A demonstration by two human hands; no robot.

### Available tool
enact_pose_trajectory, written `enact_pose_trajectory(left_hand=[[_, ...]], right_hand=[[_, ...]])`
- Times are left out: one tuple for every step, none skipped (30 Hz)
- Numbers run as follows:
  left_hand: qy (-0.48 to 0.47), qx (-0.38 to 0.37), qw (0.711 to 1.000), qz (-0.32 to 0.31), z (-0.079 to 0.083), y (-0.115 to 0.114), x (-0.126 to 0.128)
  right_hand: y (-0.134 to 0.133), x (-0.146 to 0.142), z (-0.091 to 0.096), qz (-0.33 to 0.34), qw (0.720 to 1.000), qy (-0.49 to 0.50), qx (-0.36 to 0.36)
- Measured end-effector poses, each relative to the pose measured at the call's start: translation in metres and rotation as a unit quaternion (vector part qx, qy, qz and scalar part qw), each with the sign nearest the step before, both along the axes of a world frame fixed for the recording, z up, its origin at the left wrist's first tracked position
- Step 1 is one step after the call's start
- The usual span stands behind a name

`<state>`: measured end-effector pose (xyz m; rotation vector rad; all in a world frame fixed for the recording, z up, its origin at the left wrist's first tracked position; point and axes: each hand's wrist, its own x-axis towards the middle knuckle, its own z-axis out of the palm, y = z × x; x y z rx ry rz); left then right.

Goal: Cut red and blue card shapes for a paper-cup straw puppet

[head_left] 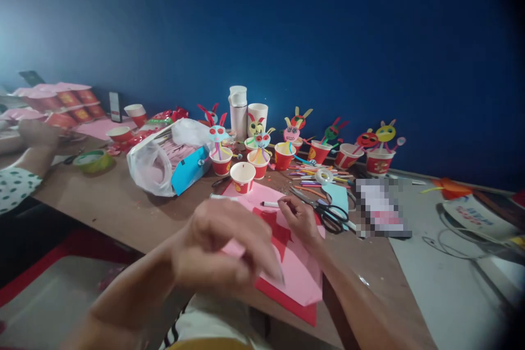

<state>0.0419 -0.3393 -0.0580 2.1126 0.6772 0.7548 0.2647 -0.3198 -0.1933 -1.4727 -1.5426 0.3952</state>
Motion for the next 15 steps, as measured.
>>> enact_pose_trajectory(left_hand=[[-0.04,-0.034,0.998,-0.043,0.001,0.015,0.004],[-0.068,-0.07,0.993,-0.067,-0.001,0.029,0.009],[-0.067,-0.094,0.992,-0.054,-0.004,0.043,0.014],[-0.06,-0.101,0.993,-0.028,-0.009,0.054,0.019],[-0.048,-0.099,0.994,-0.01,-0.016,0.064,0.022],[-0.035,-0.087,0.996,0.0,-0.023,0.073,0.025],[-0.018,-0.069,0.997,0.006,-0.031,0.079,0.026],[-0.001,-0.056,0.998,0.011,-0.039,0.084,0.027],[0.011,-0.042,0.999,0.014,-0.046,0.088,0.027],[0.025,-0.028,0.999,0.014,-0.052,0.091,0.026],[0.038,-0.011,0.999,0.014,-0.058,0.093,0.026],[0.057,0.011,0.998,0.013,-0.062,0.095,0.026],[0.08,0.037,0.996,0.01,-0.067,0.097,0.026],[0.104,0.062,0.993,0.007,-0.07,0.099,0.027],[0.128,0.083,0.988,0.003,-0.074,0.101,0.028]], right_hand=[[0.0,0.0,0.0,-0.003,1.0,-0.009,0.003],[0.001,0.0,0.0,-0.006,1.0,-0.018,0.005],[0.001,0.0,0.0,-0.009,1.0,-0.028,0.007],[0.001,0.0,0.0,-0.012,0.999,-0.037,0.007],[0.001,0.0,0.0,-0.016,0.999,-0.047,0.007],[0.001,-0.001,-0.001,-0.019,0.998,-0.057,0.005],[0.001,-0.001,-0.002,-0.023,0.997,-0.068,0.002],[0.001,-0.001,-0.003,-0.025,0.996,-0.08,0.0],[0.0,-0.001,-0.003,-0.027,0.995,-0.092,-0.003],[0.0,-0.001,-0.004,-0.028,0.994,-0.105,-0.005],[0.0,-0.001,-0.004,-0.028,0.993,-0.118,-0.005],[0.0,-0.001,-0.004,-0.026,0.991,-0.131,-0.006],[0.0,0.0,-0.003,-0.024,0.989,-0.143,-0.005],[0.0,0.0,-0.002,-0.019,0.988,-0.156,-0.004],[0.001,0.0,-0.002,-0.014,0.986,-0.169,-0.004]])
